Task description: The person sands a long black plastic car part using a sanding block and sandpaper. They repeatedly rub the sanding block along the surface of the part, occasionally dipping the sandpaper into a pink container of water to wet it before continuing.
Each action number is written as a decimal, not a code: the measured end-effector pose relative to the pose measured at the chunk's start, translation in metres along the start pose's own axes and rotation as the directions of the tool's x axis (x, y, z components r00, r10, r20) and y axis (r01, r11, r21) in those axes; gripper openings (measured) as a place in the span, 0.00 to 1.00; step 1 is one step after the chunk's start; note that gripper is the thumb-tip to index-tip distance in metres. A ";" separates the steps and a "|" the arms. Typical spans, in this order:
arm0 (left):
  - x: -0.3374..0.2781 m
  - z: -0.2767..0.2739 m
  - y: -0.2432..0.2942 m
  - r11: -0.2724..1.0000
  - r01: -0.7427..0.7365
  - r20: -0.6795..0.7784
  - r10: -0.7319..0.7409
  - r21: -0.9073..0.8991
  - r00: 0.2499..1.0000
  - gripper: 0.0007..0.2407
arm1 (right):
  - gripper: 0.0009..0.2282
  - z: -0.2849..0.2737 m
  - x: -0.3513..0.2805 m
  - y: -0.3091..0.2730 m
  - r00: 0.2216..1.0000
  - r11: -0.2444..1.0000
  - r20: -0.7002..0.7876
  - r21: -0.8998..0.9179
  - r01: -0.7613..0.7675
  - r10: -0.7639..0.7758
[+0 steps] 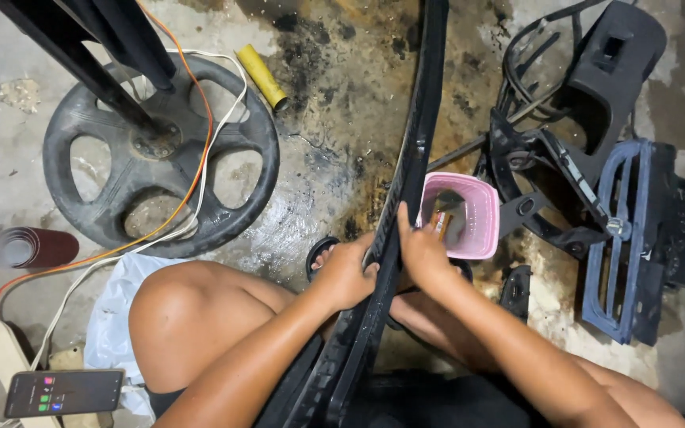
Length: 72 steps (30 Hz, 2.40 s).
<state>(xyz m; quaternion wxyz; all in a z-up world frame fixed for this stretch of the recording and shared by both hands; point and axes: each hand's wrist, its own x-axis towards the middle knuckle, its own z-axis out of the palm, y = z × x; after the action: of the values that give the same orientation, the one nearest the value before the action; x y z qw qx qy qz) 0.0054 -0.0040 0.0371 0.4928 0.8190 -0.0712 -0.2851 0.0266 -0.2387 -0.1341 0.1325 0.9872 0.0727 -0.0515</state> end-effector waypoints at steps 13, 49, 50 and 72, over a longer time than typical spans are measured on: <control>0.003 -0.001 -0.007 0.999 0.034 -0.003 -0.034 0.035 0.999 0.21 | 0.37 -0.035 -0.107 -0.018 0.966 0.968 0.148 -0.099 0.230 -0.214; -0.005 -0.007 0.000 0.998 0.033 -0.008 -0.033 -0.060 0.999 0.18 | 0.27 -0.034 -0.093 -0.051 0.993 0.982 -0.095 -0.183 0.051 -0.070; -0.005 -0.007 0.000 0.996 0.025 -0.016 -0.027 -0.089 1.000 0.19 | 0.28 -0.042 -0.098 -0.053 0.996 0.980 -0.018 -0.180 0.081 -0.085; 0.008 0.001 -0.010 0.993 0.094 0.041 -0.097 0.071 0.994 0.20 | 0.15 -0.039 -0.007 0.003 0.892 0.917 -0.245 -0.226 0.330 -0.381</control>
<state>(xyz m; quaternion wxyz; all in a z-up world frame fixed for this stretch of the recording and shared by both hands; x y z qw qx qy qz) 0.0094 -0.0030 0.0252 0.4483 0.8315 -0.0526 -0.3238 0.0229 -0.2319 -0.0947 0.1967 0.9382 0.2751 0.0738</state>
